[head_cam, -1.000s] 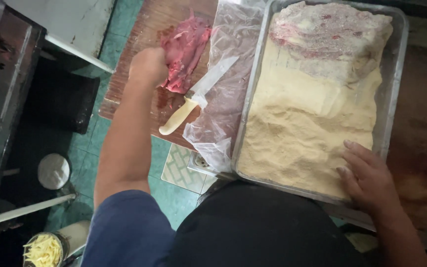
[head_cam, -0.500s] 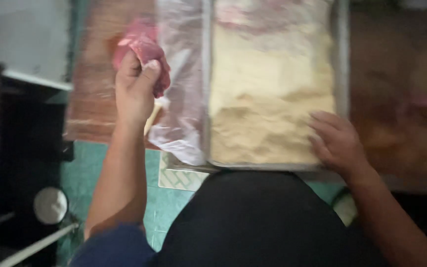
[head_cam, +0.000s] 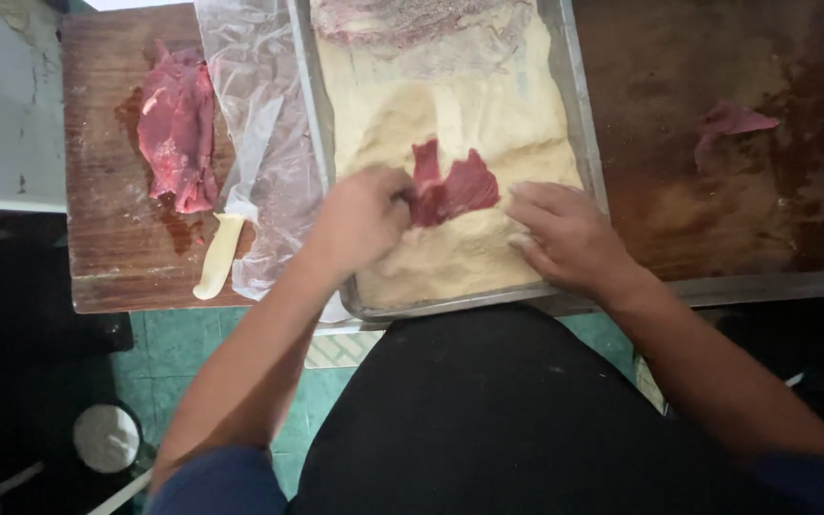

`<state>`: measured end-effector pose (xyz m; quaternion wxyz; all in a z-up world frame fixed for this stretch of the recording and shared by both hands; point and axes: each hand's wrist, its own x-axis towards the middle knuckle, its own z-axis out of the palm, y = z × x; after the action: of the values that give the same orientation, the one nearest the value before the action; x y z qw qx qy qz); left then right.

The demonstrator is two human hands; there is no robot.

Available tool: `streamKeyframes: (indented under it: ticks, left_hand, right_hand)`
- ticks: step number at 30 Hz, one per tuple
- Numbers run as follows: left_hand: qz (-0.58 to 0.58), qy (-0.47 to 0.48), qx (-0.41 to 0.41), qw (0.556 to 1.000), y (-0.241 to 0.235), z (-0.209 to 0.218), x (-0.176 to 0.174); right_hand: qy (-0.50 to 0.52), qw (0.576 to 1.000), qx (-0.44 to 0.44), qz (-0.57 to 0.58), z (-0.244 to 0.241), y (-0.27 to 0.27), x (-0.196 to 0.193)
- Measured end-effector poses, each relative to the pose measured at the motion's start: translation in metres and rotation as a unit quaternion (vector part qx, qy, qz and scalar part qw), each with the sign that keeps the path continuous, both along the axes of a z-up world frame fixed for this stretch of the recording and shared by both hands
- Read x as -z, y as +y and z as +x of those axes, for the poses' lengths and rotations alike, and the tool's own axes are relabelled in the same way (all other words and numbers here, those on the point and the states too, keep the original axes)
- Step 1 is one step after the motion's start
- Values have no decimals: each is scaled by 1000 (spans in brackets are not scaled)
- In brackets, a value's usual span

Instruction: The recorder is breading thin slices of meat by pressing them into a tray of breadcrumbs.

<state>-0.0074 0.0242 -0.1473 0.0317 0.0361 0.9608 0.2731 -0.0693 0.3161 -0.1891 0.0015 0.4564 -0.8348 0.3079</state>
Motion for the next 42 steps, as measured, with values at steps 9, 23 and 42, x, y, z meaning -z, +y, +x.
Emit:
streamKeyframes:
  ticks: [9, 23, 42]
  left_hand:
    - [52, 199, -75, 976, 3, -8, -56]
    - [-86, 31, -123, 988, -9, -37, 38]
    - [89, 42, 2, 995, 1, -33, -33]
  right_hand:
    - [98, 993, -65, 20, -10, -83, -2]
    - [4, 975, 133, 175, -59, -51, -1]
    - [-163, 980, 114, 10, -73, -49, -16]
